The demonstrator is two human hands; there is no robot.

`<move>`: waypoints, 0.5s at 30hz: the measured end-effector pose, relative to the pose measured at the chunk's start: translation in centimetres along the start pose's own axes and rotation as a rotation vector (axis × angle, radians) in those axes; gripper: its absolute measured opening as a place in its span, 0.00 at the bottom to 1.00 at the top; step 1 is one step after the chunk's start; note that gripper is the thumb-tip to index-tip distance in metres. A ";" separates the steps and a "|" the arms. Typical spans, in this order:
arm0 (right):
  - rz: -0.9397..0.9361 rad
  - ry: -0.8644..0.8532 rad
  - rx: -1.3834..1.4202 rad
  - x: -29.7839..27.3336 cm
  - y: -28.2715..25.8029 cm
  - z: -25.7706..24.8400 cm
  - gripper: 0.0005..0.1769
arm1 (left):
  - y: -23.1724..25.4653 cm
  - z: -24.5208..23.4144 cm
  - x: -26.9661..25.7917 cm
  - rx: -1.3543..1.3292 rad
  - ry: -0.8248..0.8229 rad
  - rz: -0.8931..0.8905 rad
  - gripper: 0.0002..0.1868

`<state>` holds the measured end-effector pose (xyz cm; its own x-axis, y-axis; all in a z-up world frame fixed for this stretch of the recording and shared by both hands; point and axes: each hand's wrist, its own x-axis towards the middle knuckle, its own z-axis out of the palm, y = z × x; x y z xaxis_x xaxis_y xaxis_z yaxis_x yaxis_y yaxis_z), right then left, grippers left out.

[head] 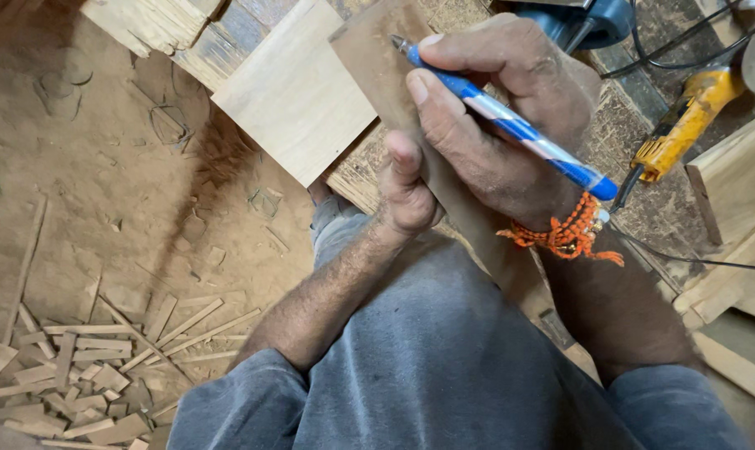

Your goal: The person measures and marks pieces of wood using a measuring tape and a pen, then uses a square tool to draw straight lines across the wood surfaces.

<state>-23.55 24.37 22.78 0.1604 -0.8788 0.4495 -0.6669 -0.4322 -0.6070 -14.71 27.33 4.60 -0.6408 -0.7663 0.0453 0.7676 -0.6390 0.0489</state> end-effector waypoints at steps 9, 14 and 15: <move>0.003 -0.009 0.006 0.0 0.4 0.3 0.09 | -0.4 0.6 0.3 0.039 0.038 0.082 0.48; -0.033 -0.007 -0.037 0.0 0.9 0.3 0.08 | -1.0 0.4 0.6 0.048 0.073 0.124 0.46; -0.053 -0.004 -0.049 0.1 1.0 0.4 0.08 | -0.9 0.3 0.6 0.050 0.074 0.109 0.46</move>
<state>-23.95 23.79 21.94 0.1993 -0.8555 0.4779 -0.6921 -0.4681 -0.5494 -15.77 27.49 4.85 -0.5497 -0.8351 -0.0204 0.8302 -0.5488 0.0978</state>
